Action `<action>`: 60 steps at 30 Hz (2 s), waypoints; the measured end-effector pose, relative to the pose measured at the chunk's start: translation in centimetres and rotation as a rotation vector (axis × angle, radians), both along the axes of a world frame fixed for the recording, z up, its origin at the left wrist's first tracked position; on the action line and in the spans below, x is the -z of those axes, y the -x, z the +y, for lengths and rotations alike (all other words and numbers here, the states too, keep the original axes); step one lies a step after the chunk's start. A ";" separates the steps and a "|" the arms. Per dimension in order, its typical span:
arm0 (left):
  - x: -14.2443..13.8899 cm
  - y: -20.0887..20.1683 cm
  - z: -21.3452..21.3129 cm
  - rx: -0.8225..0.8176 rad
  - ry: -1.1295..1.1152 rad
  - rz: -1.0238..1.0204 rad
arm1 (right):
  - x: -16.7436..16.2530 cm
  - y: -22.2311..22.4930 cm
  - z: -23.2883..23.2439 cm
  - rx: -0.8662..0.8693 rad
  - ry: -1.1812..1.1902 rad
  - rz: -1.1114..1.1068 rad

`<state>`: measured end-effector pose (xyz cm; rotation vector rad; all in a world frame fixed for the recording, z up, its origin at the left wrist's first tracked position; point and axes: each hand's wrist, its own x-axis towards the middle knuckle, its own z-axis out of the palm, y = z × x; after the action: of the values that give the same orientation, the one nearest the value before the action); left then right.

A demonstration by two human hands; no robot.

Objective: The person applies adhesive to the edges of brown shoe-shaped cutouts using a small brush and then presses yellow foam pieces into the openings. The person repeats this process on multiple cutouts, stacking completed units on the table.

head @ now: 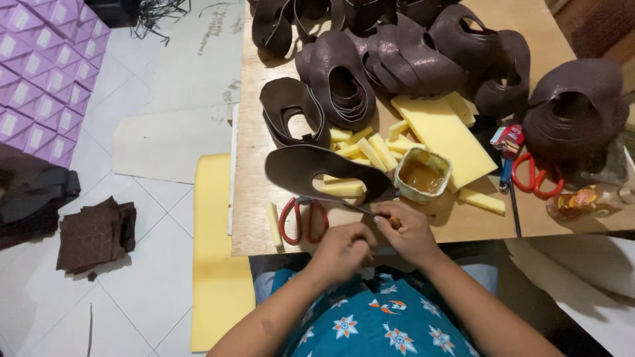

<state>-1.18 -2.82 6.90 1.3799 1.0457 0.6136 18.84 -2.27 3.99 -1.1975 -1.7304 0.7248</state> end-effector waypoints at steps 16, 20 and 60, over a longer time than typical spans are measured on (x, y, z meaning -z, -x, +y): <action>5.7 -2.5 7.2 -0.170 -0.279 0.296 | -0.8 0.3 1.1 0.363 0.366 -0.021; 6.0 -2.4 7.2 -0.174 -0.232 0.157 | 1.2 -0.5 2.4 0.310 0.339 -0.028; 2.6 -1.1 6.7 -0.121 -0.401 0.337 | -5.0 -2.6 3.8 0.365 0.253 -0.279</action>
<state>-0.10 3.85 4.28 1.8242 1.3310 0.7234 21.45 1.53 8.94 -1.8046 -1.6025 0.5853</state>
